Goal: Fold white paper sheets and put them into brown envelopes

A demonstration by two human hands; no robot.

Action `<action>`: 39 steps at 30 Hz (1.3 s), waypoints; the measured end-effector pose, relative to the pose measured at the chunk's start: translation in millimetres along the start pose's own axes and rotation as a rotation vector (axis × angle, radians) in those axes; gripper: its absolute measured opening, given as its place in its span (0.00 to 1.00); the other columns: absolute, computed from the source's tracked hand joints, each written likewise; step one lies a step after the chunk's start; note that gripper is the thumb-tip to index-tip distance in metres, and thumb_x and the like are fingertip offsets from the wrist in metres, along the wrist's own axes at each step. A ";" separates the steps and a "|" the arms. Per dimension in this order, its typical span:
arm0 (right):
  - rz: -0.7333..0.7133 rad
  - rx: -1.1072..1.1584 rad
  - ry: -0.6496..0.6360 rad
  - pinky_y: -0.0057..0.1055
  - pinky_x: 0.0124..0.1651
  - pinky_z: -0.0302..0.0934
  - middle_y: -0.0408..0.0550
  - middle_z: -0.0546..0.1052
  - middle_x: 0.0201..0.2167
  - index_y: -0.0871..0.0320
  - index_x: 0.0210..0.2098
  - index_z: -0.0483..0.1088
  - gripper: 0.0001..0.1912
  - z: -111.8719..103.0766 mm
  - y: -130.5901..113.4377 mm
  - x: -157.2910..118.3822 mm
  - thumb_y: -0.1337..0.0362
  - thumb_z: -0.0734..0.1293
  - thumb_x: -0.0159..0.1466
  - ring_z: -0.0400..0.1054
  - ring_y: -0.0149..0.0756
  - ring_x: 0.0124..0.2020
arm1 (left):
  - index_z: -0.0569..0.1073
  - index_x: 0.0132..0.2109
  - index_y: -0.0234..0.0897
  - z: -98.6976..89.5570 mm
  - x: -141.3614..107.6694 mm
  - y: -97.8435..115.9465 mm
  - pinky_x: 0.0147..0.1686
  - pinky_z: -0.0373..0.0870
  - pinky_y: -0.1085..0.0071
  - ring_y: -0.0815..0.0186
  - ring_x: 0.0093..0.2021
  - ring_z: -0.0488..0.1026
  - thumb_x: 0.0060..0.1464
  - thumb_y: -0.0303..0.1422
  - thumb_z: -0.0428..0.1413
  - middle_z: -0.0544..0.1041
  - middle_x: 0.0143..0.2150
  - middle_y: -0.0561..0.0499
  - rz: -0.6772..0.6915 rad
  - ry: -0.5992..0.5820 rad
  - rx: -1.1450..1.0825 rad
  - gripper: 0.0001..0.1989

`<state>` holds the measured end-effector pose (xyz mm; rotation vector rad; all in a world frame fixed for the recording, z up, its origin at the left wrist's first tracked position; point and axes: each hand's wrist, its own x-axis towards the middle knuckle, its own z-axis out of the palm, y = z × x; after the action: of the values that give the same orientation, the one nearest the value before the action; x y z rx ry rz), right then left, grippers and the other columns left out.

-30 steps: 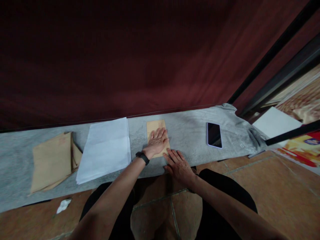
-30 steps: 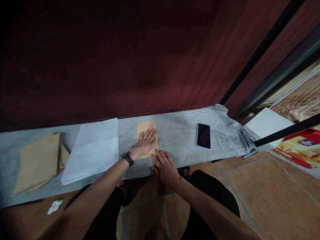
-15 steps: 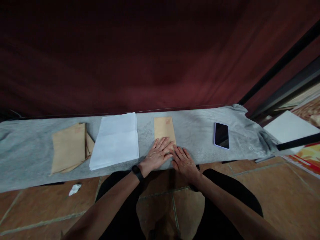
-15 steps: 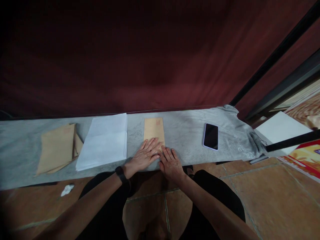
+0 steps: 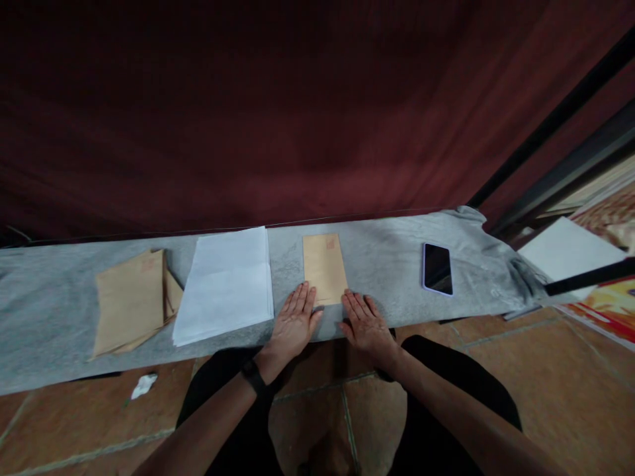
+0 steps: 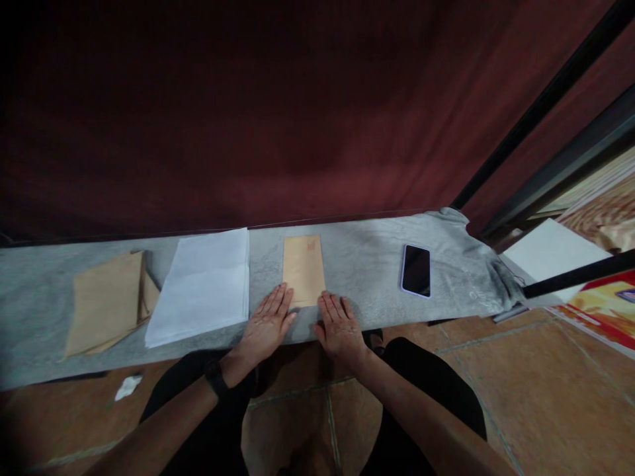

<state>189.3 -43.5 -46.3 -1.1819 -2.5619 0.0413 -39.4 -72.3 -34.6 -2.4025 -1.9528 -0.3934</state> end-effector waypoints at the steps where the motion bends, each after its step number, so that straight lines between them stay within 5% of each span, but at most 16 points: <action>1: 0.002 0.001 -0.001 0.52 0.71 0.47 0.60 0.63 0.69 0.66 0.71 0.54 0.32 -0.5 -1.7 1.1 0.57 0.59 0.72 0.56 0.50 0.69 | 0.58 0.71 0.32 0.9 1.5 1.2 0.67 0.60 0.51 0.51 0.71 0.58 0.69 0.40 0.42 0.61 0.71 0.37 -0.045 0.010 -0.012 0.29; 6: 0.042 -0.006 -0.020 0.52 0.71 0.46 0.62 0.68 0.65 0.68 0.65 0.64 0.28 -9.9 -10.2 12.6 0.55 0.59 0.72 0.58 0.52 0.67 | 0.64 0.66 0.33 1.1 18.4 9.0 0.62 0.67 0.53 0.51 0.64 0.67 0.64 0.33 0.50 0.70 0.64 0.37 -0.217 0.044 -0.135 0.25; 11: 0.069 -0.022 -0.089 0.50 0.66 0.52 0.61 0.72 0.61 0.68 0.60 0.69 0.24 -19.4 -14.2 25.3 0.58 0.59 0.73 0.64 0.52 0.62 | 0.63 0.67 0.38 1.5 37.9 8.8 0.53 0.73 0.57 0.55 0.52 0.75 0.54 0.29 0.59 0.76 0.52 0.42 -0.428 0.104 -0.355 0.33; 17: 0.071 -0.045 -0.106 0.48 0.59 0.59 0.63 0.74 0.57 0.66 0.57 0.72 0.20 -20.6 -15.0 34.7 0.61 0.60 0.72 0.67 0.52 0.54 | 0.56 0.69 0.33 -5.7 53.8 -3.2 0.33 0.72 0.67 0.63 0.31 0.75 0.48 0.29 0.61 0.76 0.32 0.55 -0.691 -0.006 -0.839 0.43; 21: 0.099 -0.048 -0.088 0.46 0.54 0.63 0.62 0.73 0.55 0.63 0.61 0.67 0.23 -22.8 -16.3 41.9 0.59 0.62 0.71 0.67 0.51 0.52 | 0.62 0.66 0.35 -25.2 58.2 6.6 0.30 0.68 0.71 0.65 0.33 0.75 0.51 0.30 0.58 0.81 0.39 0.50 -0.704 -0.036 -1.239 0.34; 25: 0.151 0.029 -0.089 0.39 0.48 0.67 0.58 0.75 0.50 0.60 0.63 0.64 0.21 -32.2 -10.0 52.5 0.66 0.57 0.72 0.70 0.45 0.47 | 0.71 0.58 0.37 -49.2 68.3 26.1 0.27 0.64 0.75 0.68 0.32 0.74 0.48 0.36 0.64 0.81 0.38 0.50 -0.633 -0.005 -1.519 0.29; 29: 0.371 0.454 0.071 0.34 0.42 0.68 0.53 0.76 0.43 0.57 0.47 0.72 0.16 -37.5 6.6 63.7 0.64 0.54 0.73 0.73 0.39 0.38 | 0.73 0.56 0.36 -58.9 78.5 31.6 0.31 0.69 0.75 0.68 0.34 0.75 0.53 0.47 0.64 0.79 0.38 0.48 -0.627 0.090 -1.703 0.29; 32: 0.584 0.972 0.169 0.35 0.37 0.70 0.46 0.74 0.31 0.55 0.35 0.71 0.15 -33.4 13.8 68.7 0.54 0.59 0.69 0.72 0.36 0.29 | 0.73 0.55 0.36 -52.4 77.8 25.4 0.36 0.73 0.73 0.66 0.39 0.78 0.52 0.43 0.66 0.79 0.42 0.47 -0.785 0.153 -1.609 0.27; 35: 0.732 1.427 0.125 0.37 0.37 0.72 0.42 0.74 0.26 0.54 0.33 0.71 0.16 -26.1 7.4 68.5 0.47 0.68 0.60 0.72 0.37 0.28 | 0.69 0.57 0.35 -39.7 71.1 23.0 0.38 0.76 0.68 0.63 0.39 0.79 0.51 0.40 0.67 0.80 0.40 0.45 -0.889 0.005 -1.640 0.30; 39: 0.794 1.705 0.027 0.39 0.44 0.72 0.43 0.78 0.29 0.56 0.33 0.75 0.20 -17.5 -11.0 62.4 0.47 0.75 0.51 0.74 0.37 0.31 | 0.67 0.59 0.37 -23.4 62.2 31.7 0.38 0.77 0.66 0.61 0.36 0.80 0.45 0.38 0.70 0.81 0.40 0.46 -0.801 -0.117 -1.729 0.36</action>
<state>148.6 -6.1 -10.9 -1.0944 -0.9470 1.8053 -1.5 -23.5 5.4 -1.4367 -3.1263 -2.9374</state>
